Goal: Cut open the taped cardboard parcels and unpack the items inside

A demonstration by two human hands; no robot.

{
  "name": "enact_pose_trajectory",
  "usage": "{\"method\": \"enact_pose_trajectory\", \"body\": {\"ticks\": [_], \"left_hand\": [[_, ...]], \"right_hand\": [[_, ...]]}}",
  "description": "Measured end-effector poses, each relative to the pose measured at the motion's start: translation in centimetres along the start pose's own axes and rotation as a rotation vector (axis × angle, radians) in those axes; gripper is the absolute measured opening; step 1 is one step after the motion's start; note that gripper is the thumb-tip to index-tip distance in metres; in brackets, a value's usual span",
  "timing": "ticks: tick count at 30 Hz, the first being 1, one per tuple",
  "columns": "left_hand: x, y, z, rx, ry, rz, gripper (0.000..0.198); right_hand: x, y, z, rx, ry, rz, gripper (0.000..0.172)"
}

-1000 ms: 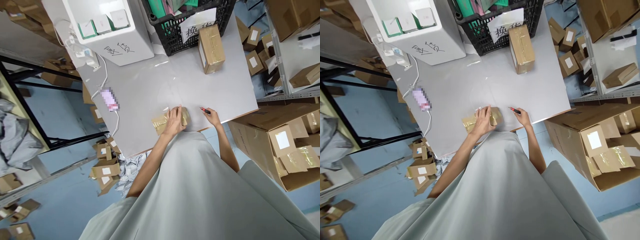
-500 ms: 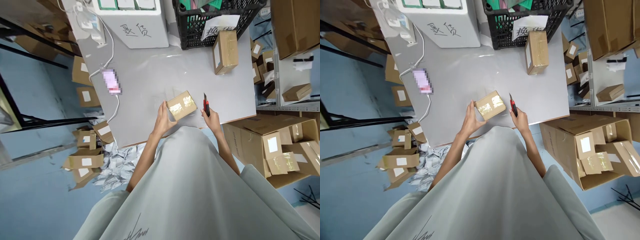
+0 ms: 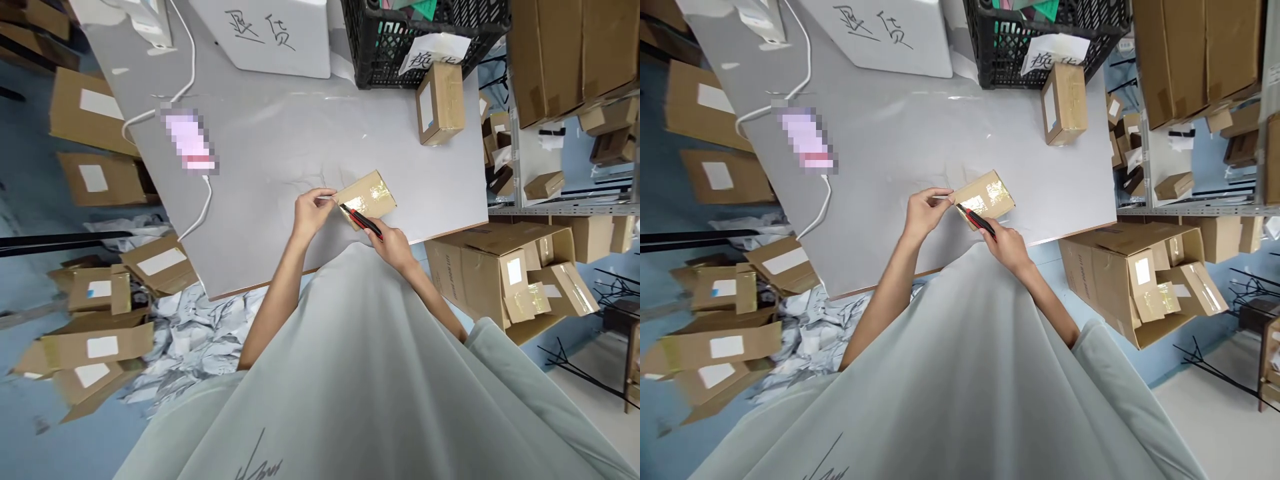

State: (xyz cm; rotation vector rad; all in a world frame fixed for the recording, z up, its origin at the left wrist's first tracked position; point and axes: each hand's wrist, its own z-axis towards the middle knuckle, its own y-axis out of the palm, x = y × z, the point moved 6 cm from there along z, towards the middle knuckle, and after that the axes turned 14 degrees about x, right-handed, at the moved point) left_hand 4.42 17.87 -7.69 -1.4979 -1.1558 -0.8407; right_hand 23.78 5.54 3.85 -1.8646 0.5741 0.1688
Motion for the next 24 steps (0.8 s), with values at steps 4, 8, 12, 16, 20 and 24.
{"method": "enact_pose_trajectory", "body": {"ticks": [4,8,12,16,20,24], "left_hand": [[-0.5,-0.5,0.0,-0.026,-0.042,-0.054,0.034],[-0.8,-0.5,-0.3,-0.021,-0.081,-0.091,0.035],[0.0,0.0,-0.8,-0.001,-0.089,-0.055,0.034],[1.0,0.5,-0.9,0.046,-0.089,0.016,0.031],[1.0,0.9,-0.7,0.053,-0.089,0.020,0.028],[0.2,1.0,-0.5,0.055,-0.127,-0.021,0.031]], "right_hand": [[-1.0,0.4,-1.0,-0.007,0.013,-0.065,0.053],[-2.0,0.1,-1.7,-0.017,0.032,-0.142,0.053],[-2.7,-0.6,-1.8,-0.024,0.054,-0.182,0.053],[-3.0,-1.4,-1.9,-0.004,0.071,-0.214,0.053],[-2.8,-1.9,-1.8,0.016,0.080,-0.241,0.055],[-2.4,-2.0,-1.4,0.024,0.065,-0.226,0.057]]}}
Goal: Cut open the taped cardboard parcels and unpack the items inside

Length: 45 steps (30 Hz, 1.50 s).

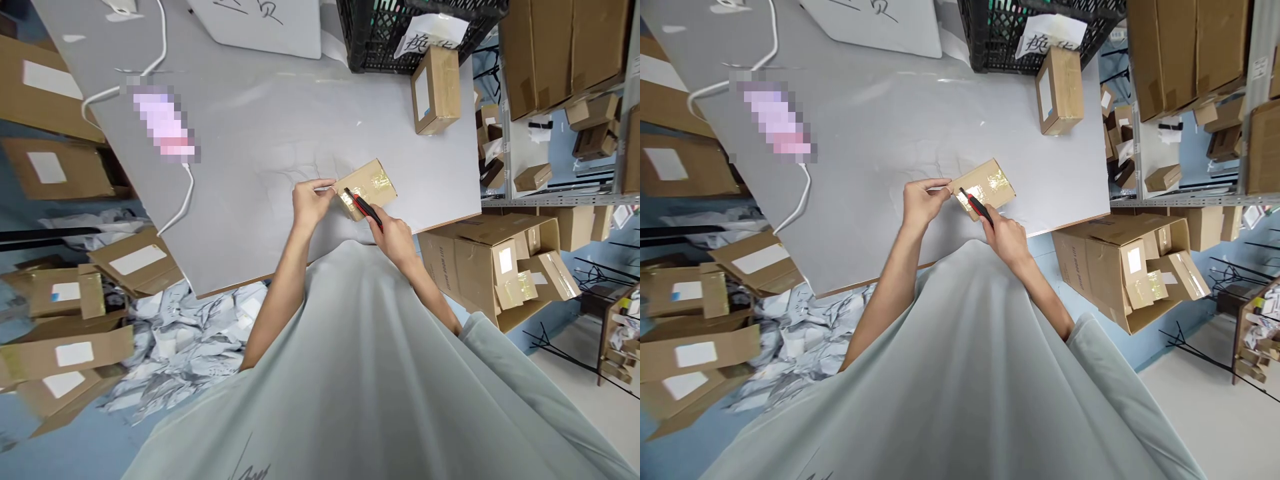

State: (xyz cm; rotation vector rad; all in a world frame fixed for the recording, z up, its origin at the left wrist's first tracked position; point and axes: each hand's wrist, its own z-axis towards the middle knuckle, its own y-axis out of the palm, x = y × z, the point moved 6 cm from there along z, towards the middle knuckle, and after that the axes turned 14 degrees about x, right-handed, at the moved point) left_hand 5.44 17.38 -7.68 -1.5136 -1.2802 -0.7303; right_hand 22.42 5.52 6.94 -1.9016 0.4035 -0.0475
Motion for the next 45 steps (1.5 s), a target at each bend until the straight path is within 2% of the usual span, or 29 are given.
{"method": "enact_pose_trajectory", "body": {"ticks": [11,21,28,39,45], "left_hand": [[-0.7,0.0,0.1,0.018,-0.035,-0.068,0.034],[0.1,-0.2,-0.6,0.095,-0.024,0.014,0.030],[1.0,-0.1,-1.4,0.155,0.037,0.087,0.022],[0.4,0.0,-2.5,0.130,0.016,0.041,0.022],[0.6,-0.5,-2.2,0.139,0.039,0.089,0.025]], "right_hand": [[0.0,0.4,0.9,-0.047,-0.073,0.007,0.054],[-1.4,-1.4,1.3,-0.125,-0.069,-0.103,0.050],[-2.6,-0.8,-0.6,-0.195,-0.053,-0.267,0.046],[-1.5,-0.2,-2.4,-0.256,-0.016,-0.250,0.046],[-1.0,0.2,-1.3,-0.266,0.017,-0.179,0.050]]}}
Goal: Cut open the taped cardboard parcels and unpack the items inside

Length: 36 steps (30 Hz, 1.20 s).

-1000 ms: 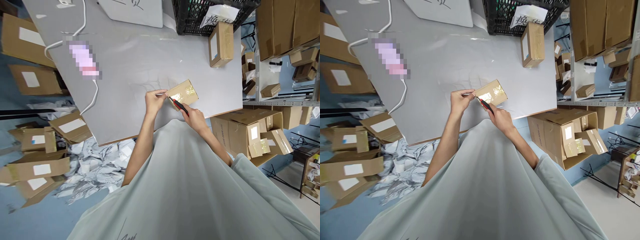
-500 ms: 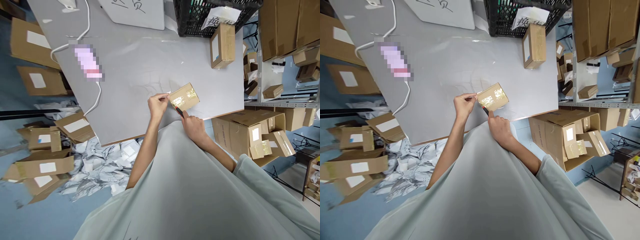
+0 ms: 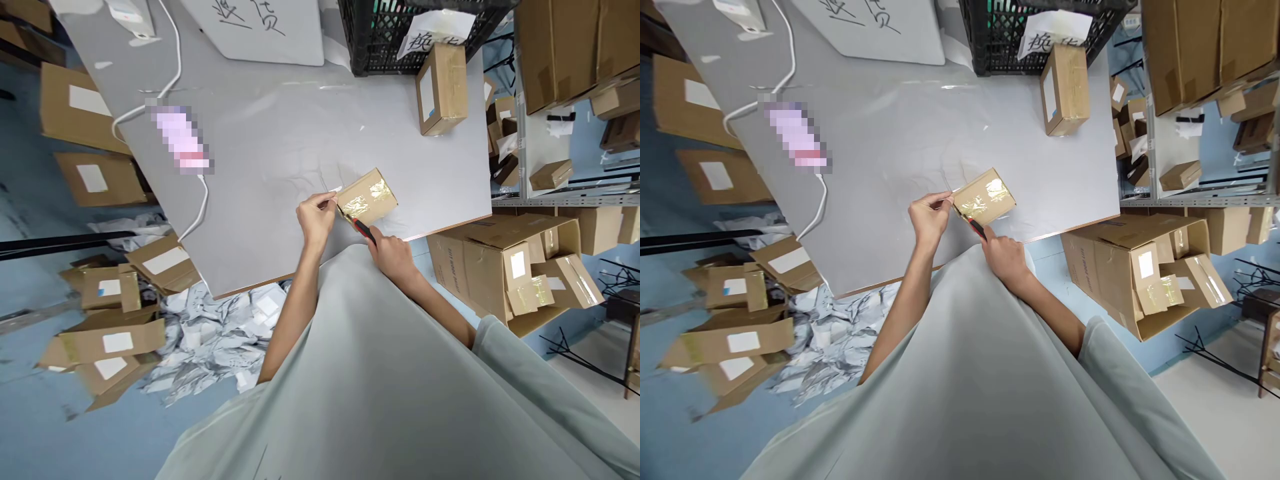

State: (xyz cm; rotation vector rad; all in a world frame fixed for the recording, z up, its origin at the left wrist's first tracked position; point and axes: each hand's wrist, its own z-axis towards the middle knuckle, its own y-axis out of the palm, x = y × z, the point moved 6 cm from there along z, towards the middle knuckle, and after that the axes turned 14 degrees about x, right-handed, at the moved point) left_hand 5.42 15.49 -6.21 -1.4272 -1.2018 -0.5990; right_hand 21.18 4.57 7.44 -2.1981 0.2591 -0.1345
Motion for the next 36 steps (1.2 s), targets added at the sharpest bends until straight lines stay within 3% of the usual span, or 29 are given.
{"method": "enact_pose_trajectory", "body": {"ticks": [13,18,27,33,36], "left_hand": [[0.5,-0.3,-0.8,0.065,0.025,0.060,0.028],[-0.3,0.1,-0.8,-0.051,-0.020,-0.001,0.035],[-2.1,0.8,-1.8,-0.234,-0.081,-0.122,0.076],[-1.8,0.3,-1.9,-0.259,-0.121,-0.145,0.076],[-1.0,0.2,-1.5,-0.238,-0.105,-0.105,0.065]], "right_hand": [[2.2,1.6,-2.2,-0.005,-0.036,0.073,0.048],[3.1,1.2,-2.0,0.006,-0.030,0.121,0.047],[4.7,1.1,-2.3,0.023,-0.040,0.188,0.051],[4.0,1.1,-0.7,0.042,-0.075,0.209,0.051],[3.5,1.1,-0.2,0.040,-0.083,0.208,0.051]]}}
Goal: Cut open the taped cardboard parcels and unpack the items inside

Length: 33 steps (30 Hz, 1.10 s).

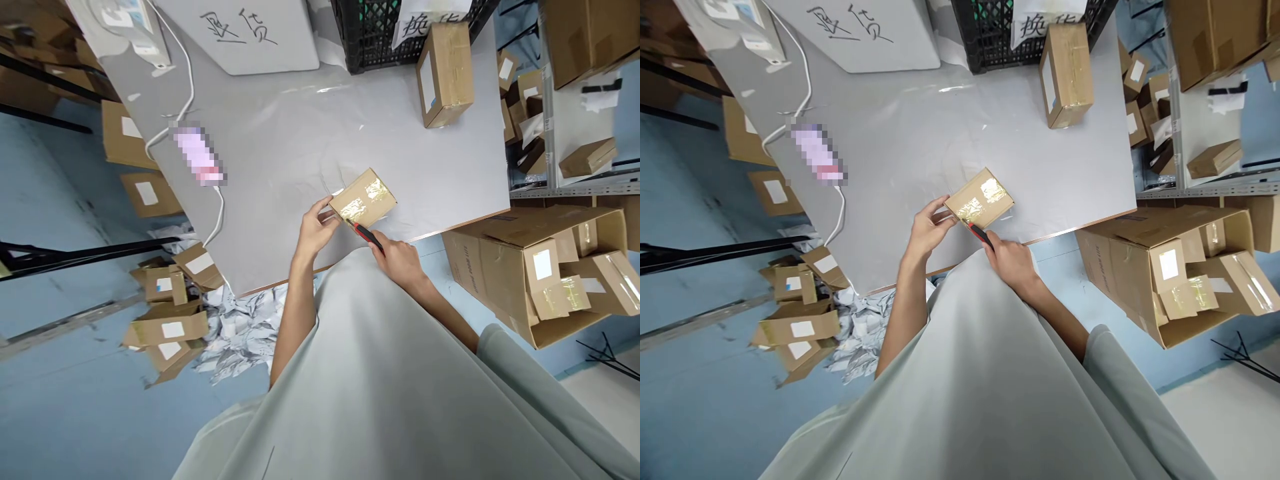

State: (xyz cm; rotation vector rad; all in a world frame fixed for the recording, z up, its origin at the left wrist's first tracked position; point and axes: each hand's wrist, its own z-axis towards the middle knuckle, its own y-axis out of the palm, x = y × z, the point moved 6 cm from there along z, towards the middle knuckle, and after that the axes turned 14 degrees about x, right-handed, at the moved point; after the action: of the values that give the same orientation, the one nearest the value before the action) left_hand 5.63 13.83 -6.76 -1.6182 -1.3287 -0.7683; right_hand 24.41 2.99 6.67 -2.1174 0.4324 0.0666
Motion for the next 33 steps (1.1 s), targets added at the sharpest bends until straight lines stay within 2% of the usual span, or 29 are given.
{"method": "enact_pose_trajectory", "body": {"ticks": [5,12,19,23,30,33], "left_hand": [[1.2,0.1,1.3,0.066,0.061,0.073,0.036],[0.5,0.3,2.1,0.081,0.031,-0.009,0.041],[0.5,0.4,2.2,0.101,0.007,0.008,0.035],[0.2,0.5,2.4,0.102,0.007,-0.026,0.032],[-1.0,0.7,1.7,0.177,0.020,-0.064,0.028],[-1.3,0.6,1.2,0.233,0.052,-0.056,0.028]], "right_hand": [[-0.2,0.0,0.6,0.014,-0.018,-0.040,0.055],[0.6,-1.2,2.1,0.008,-0.161,-0.095,0.057],[0.2,-2.6,3.6,0.000,-0.209,-0.134,0.054],[-0.4,-2.8,4.0,0.002,-0.187,-0.156,0.053],[-0.8,-2.1,2.4,-0.047,-0.029,-0.149,0.052],[-1.3,-1.5,2.2,-0.057,-0.013,-0.142,0.052]]}}
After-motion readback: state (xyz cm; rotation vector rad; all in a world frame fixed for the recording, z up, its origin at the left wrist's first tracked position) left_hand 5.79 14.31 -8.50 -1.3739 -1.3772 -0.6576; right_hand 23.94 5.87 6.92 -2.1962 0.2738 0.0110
